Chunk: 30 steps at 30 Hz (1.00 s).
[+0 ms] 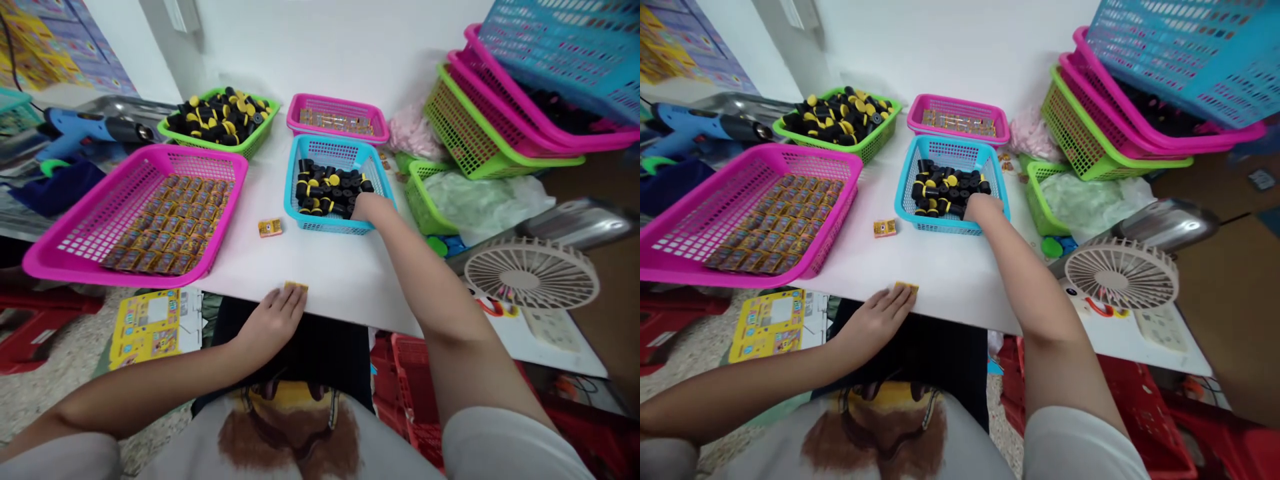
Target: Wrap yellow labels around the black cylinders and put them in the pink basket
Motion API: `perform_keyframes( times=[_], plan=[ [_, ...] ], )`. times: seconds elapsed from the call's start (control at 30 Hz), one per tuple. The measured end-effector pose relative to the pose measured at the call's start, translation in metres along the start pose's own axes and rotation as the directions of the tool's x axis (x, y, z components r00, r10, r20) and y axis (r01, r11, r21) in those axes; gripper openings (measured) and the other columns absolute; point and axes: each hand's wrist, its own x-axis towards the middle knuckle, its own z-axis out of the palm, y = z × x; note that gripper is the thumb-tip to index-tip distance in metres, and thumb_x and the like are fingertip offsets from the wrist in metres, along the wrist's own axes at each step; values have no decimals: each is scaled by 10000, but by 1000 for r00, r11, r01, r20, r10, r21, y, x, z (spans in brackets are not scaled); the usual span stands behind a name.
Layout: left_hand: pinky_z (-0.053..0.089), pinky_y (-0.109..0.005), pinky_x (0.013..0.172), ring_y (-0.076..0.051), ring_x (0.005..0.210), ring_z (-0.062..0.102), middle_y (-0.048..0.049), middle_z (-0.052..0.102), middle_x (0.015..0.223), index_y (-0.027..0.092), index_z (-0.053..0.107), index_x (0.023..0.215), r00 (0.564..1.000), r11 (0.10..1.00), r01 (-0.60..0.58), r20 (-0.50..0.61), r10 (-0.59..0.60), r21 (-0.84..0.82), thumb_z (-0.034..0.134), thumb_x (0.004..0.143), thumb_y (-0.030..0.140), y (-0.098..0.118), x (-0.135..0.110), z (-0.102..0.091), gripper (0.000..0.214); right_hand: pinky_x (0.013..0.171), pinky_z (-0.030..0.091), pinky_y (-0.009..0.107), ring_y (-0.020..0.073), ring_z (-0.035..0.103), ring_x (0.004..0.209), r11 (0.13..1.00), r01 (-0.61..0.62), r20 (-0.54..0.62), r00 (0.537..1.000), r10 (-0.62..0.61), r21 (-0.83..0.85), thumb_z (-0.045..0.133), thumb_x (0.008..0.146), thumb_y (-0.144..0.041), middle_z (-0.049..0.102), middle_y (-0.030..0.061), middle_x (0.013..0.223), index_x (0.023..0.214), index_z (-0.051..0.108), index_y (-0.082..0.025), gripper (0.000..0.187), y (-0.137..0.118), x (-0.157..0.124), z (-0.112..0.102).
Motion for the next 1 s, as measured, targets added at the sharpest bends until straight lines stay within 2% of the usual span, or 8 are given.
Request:
perform_keyframes(
  times=[0.17,0.27,0.37,0.5,0.63,0.77,0.9,1.0],
  plan=[
    [647,-299,909,-238,1053,800,-177,801,1161,35,763,1125,989,997,-76,-125,74,-10,451,941,-22,-1,-7,-6,367,852,583,412,325,724,956,994,71,-51,996,-67,79,812,724,-399,770,166,960,1049,791,-100,441,13,-2,-2],
    [645,-274,822,-210,943,809,-120,828,1058,82,762,1033,988,997,-61,-144,53,-52,482,951,-4,-11,1,-4,304,674,512,323,200,628,705,892,192,-242,965,-97,408,817,727,-517,642,32,666,812,748,-167,367,24,-13,2],
    [625,-267,728,-207,934,795,-79,826,1045,143,744,1005,992,998,23,-125,-30,-60,512,973,39,-26,17,3,256,524,381,276,113,420,517,470,346,-362,930,-59,812,747,764,-693,397,-73,514,692,577,-238,491,28,-32,13],
    [577,-243,647,-199,919,780,-60,811,1011,167,715,992,984,972,177,29,-175,-153,516,983,66,-42,39,12,223,531,429,231,86,422,515,-164,364,-387,911,-142,917,662,731,-880,362,-112,562,753,445,-268,650,24,-58,36],
    [564,-240,684,-174,825,763,-20,786,966,184,689,1045,948,876,309,191,-253,-371,517,1016,152,-54,51,13,177,584,539,187,70,571,614,-498,259,-412,882,-227,828,835,609,-805,560,-94,663,802,538,-259,652,25,-65,59],
    [573,-244,745,-167,825,751,-36,779,954,190,684,1016,928,791,317,2,-372,-524,527,1037,227,-70,65,3,163,682,620,164,78,707,793,-609,261,-448,877,-175,749,946,564,-657,777,-51,968,885,686,-276,561,26,-60,73],
    [594,-216,752,-122,759,731,-16,779,898,183,692,947,832,702,170,-281,-479,-692,667,994,358,-83,102,-18,183,780,648,165,78,724,845,-641,299,-472,874,-113,707,941,645,-583,798,-60,1033,882,714,-287,442,28,-53,78],
    [598,-199,756,-115,793,757,-13,801,945,182,715,1029,804,662,106,-327,-496,-742,741,951,370,-87,135,-21,205,868,650,185,73,735,896,-642,346,-507,859,-77,684,914,706,-566,789,-83,1052,969,710,-322,413,29,-51,79]
  ],
)
